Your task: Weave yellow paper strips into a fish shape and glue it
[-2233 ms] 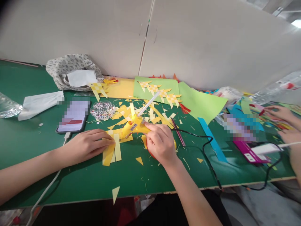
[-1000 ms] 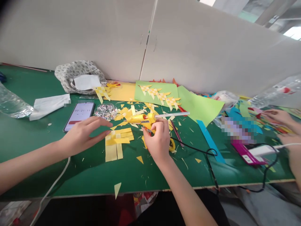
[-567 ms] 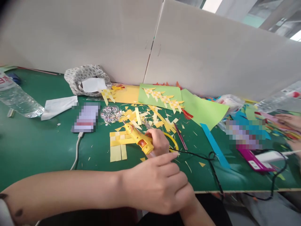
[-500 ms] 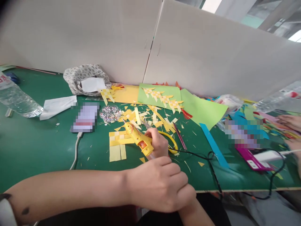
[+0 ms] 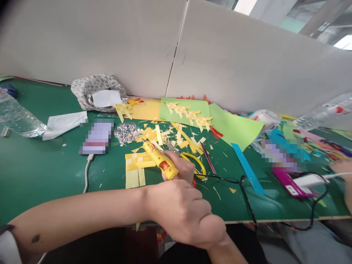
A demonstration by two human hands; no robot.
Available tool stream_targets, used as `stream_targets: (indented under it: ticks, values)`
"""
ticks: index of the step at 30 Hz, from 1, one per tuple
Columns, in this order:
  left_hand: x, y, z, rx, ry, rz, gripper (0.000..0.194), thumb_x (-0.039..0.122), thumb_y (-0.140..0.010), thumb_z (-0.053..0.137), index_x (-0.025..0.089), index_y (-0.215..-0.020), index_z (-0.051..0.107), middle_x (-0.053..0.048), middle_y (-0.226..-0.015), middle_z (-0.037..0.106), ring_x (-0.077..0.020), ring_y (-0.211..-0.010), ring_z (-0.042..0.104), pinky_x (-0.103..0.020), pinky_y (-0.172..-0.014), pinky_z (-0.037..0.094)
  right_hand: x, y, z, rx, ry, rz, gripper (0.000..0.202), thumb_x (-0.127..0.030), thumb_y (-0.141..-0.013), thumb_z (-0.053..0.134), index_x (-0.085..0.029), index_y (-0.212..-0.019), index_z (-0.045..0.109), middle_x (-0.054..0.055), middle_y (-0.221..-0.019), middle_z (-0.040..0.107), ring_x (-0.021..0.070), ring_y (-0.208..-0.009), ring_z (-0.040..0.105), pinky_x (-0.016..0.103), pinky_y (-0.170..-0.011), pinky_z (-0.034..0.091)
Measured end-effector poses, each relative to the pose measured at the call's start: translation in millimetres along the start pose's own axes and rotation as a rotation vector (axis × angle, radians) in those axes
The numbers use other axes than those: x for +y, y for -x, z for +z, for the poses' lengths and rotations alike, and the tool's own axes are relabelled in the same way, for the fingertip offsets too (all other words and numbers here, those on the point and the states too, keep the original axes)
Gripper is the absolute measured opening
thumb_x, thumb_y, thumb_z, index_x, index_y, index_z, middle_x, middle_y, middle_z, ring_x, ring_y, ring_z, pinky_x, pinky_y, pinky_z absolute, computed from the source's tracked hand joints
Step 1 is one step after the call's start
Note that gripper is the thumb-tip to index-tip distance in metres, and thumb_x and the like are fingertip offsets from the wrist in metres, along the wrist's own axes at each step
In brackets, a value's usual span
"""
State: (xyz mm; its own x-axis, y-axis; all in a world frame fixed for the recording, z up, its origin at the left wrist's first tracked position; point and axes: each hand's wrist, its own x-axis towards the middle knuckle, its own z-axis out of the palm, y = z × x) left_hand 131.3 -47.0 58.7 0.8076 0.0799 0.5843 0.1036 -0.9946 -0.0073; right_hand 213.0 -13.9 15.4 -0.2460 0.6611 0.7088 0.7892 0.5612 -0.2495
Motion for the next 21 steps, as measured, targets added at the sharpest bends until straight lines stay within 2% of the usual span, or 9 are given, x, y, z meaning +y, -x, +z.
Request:
stream_targets:
  ticks: [3,8,13,18,21]
  values:
    - [-2.8,-1.3,5.2,0.128,-0.001,0.020,0.042,0.033,-0.091,0.023,0.020,-0.072,0.059,0.003,-0.044,0.041,-0.0122,-0.035,0.042,-0.028,-0.038,0.031,-2.9,-1.4,2.2,0.114,-0.004,0.008,0.016,-0.025,-0.069,0.056,-0.019,-0.082,0.064,0.002,-0.058,0.064,0.0139,-0.045,0.055,0.024,-0.046,0.041]
    - [-4.9,2.6,11.7,0.360,-0.089,0.056,0.035,0.029,-0.088,0.032,0.018,-0.060,0.052,0.004,-0.043,0.039,-0.0125,-0.035,0.042,-0.027,-0.036,0.029,-5.3,-3.6,1.8,0.135,0.016,0.020,0.011,-0.027,-0.069,0.056,-0.019,-0.070,0.063,-0.002,-0.046,0.052,0.0096,-0.040,0.043,0.021,-0.042,0.035]
    - [-4.3,4.4,9.5,0.377,-0.168,0.058,0.038,0.028,-0.088,0.034,0.018,-0.054,0.048,0.003,-0.043,0.039,-0.0128,-0.036,0.043,-0.028,-0.036,0.030,-3.8,-3.3,1.4,0.139,-0.035,0.024,0.008,-0.024,-0.069,0.057,-0.018,-0.069,0.062,-0.002,-0.047,0.050,0.0090,-0.039,0.040,0.022,-0.041,0.033]
    - [-4.1,3.4,9.5,0.519,-0.156,0.037,0.038,0.029,-0.089,0.034,0.019,-0.054,0.047,0.004,-0.043,0.037,-0.0127,-0.036,0.041,-0.028,-0.038,0.029,-4.9,-2.8,1.5,0.116,-0.041,0.048,0.007,-0.022,-0.069,0.056,-0.017,-0.069,0.061,-0.002,-0.048,0.051,0.0097,-0.041,0.041,0.023,-0.043,0.034]
    - [-3.8,3.8,11.4,0.451,-0.148,0.025,0.040,0.030,-0.089,0.032,0.019,-0.055,0.048,0.004,-0.043,0.036,-0.0126,-0.037,0.041,-0.028,-0.039,0.029,-8.3,-4.3,-2.6,0.086,-0.030,0.065,0.007,-0.022,-0.070,0.056,-0.017,-0.070,0.061,-0.001,-0.050,0.052,0.0104,-0.043,0.044,0.023,-0.045,0.036]
